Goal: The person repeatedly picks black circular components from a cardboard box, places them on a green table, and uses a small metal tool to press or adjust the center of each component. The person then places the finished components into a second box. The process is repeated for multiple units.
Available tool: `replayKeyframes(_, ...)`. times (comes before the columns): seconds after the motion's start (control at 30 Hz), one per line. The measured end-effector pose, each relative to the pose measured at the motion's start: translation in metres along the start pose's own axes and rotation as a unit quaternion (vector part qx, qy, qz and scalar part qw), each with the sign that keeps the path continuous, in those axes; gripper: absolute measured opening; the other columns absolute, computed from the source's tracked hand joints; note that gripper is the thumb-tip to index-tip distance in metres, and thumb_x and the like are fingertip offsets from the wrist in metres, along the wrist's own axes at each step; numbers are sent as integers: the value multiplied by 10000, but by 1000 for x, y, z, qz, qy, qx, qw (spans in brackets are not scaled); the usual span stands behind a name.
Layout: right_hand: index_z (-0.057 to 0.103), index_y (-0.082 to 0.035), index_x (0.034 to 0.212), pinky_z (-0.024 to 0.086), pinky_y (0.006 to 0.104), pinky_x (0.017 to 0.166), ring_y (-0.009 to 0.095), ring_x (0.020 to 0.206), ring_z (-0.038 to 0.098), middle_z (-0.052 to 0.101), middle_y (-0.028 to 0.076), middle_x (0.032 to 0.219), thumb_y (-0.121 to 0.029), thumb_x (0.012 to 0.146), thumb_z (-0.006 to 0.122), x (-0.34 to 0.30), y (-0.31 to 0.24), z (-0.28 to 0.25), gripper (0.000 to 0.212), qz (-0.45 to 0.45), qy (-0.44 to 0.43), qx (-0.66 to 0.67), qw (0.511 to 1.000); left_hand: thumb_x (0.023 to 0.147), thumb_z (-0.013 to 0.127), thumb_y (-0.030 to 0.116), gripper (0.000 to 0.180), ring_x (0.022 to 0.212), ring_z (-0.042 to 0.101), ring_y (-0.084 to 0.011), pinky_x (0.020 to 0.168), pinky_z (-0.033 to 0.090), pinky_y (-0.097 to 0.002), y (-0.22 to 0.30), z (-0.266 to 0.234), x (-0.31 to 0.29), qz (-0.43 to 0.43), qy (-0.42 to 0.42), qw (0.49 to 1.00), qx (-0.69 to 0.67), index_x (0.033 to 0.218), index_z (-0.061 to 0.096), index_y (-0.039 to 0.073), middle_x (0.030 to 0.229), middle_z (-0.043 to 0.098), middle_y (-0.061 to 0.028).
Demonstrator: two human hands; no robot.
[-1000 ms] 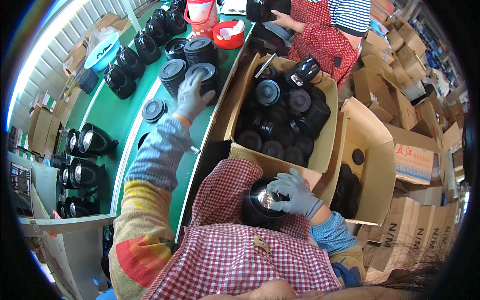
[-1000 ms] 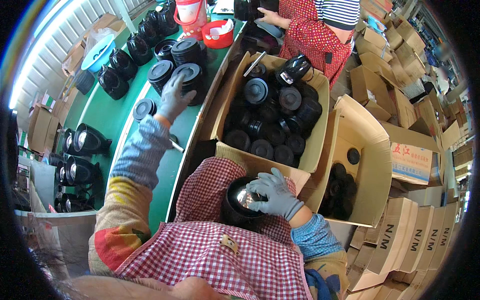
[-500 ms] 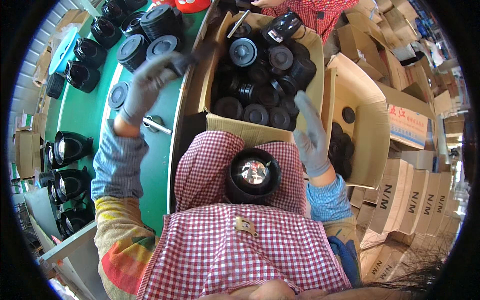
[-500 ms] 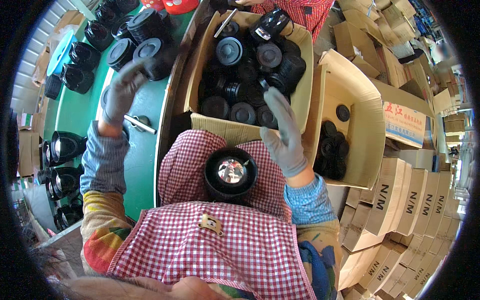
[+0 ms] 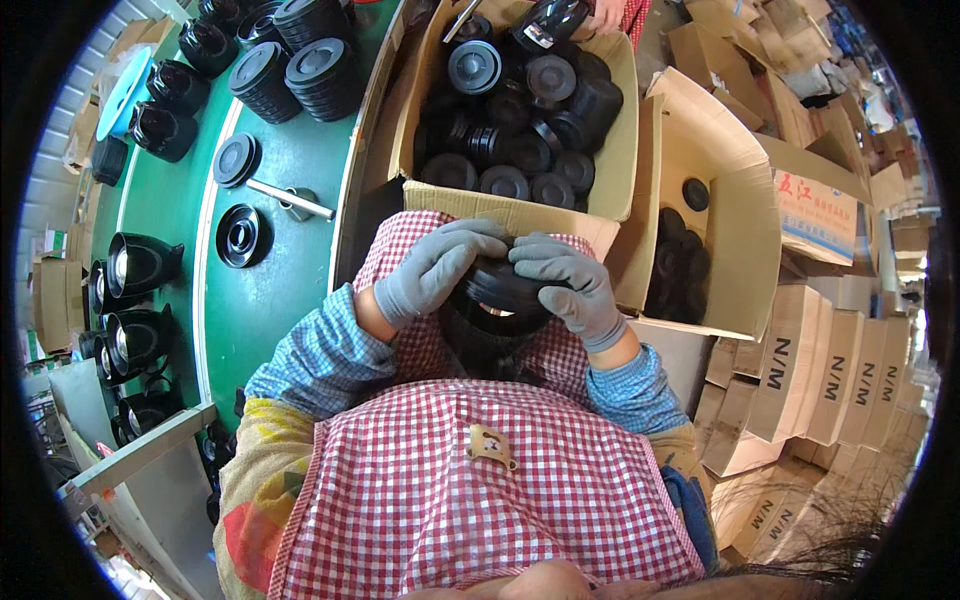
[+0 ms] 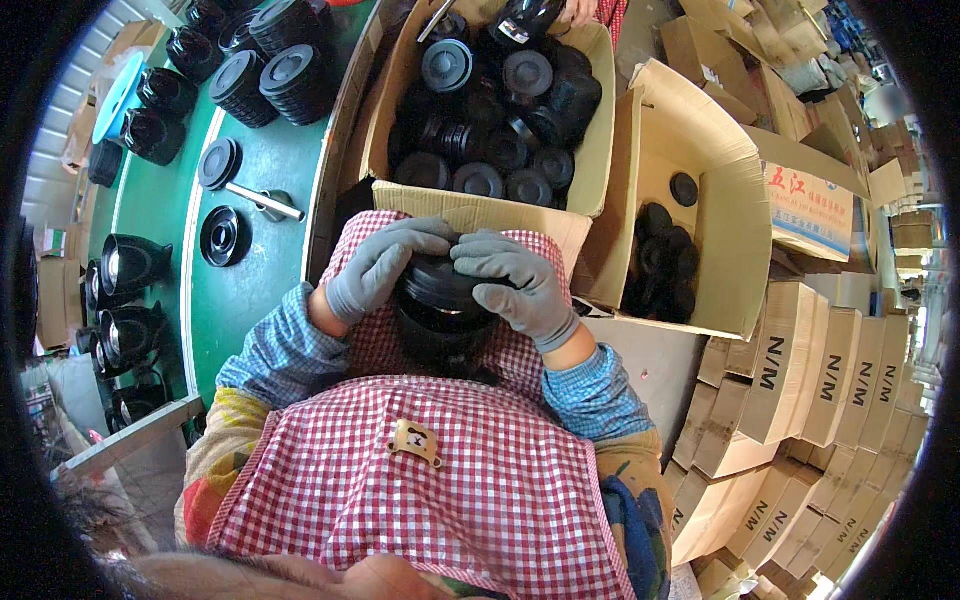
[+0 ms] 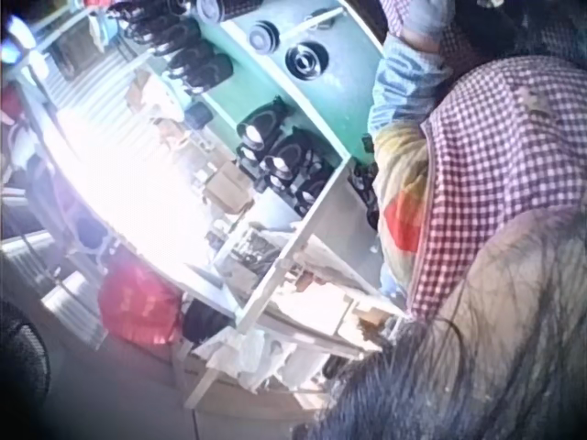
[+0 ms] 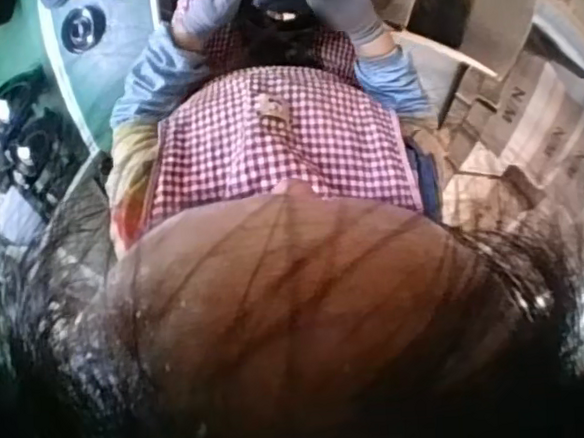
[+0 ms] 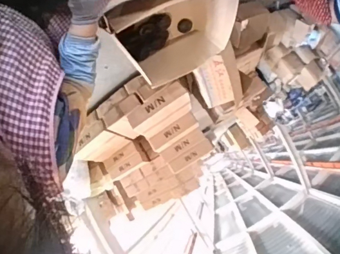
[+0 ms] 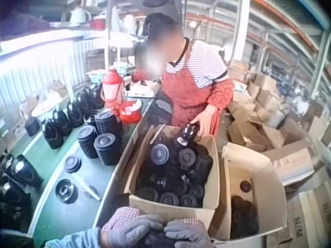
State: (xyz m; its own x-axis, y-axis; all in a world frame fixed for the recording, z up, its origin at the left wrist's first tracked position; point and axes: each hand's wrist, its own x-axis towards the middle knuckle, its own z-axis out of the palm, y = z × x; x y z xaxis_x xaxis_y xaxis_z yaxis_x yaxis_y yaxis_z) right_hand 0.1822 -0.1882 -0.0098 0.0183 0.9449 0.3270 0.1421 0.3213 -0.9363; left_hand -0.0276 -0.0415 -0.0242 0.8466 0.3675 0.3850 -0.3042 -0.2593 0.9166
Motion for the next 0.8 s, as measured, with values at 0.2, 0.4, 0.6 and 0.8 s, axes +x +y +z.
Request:
replayKeyframes(0.2,750,-71,881,366,474,1148,306,1181,635,739,116,1109,-274,909,733,-8,6,8,205,-46,-2,-55,997,1051,447,203,353,1146,641,-353,1034,484,-424,-7,7,-4,47,0,996,72,1058,714,-29,1216,660,-215)
replayKeyframes(0.4,623,-101,697,332,500,1176,281,1188,643,751,69,1046,-87,821,767,4,9,7,190,-52,-11,-89,995,1005,445,138,332,1195,616,-382,1081,444,-470,-14,4,-6,83,-15,993,85,1036,719,-47,1203,676,-229)
replayKeyframes(0.6,599,-104,686,330,507,1177,281,1189,644,747,57,1005,-44,798,752,7,13,7,199,-36,-22,-83,996,964,479,100,289,1191,618,-401,1087,438,-511,-14,3,-8,105,-18,987,119,1039,714,-49,1179,685,-224)
replayKeyframes(0.8,684,-63,740,290,503,1200,303,1249,599,730,98,1060,-105,833,667,-1,23,6,104,-1,-29,-39,999,961,498,99,272,1199,609,-413,1097,425,-514,-5,5,-11,86,-33,985,143,1061,706,-44,1207,670,-229)
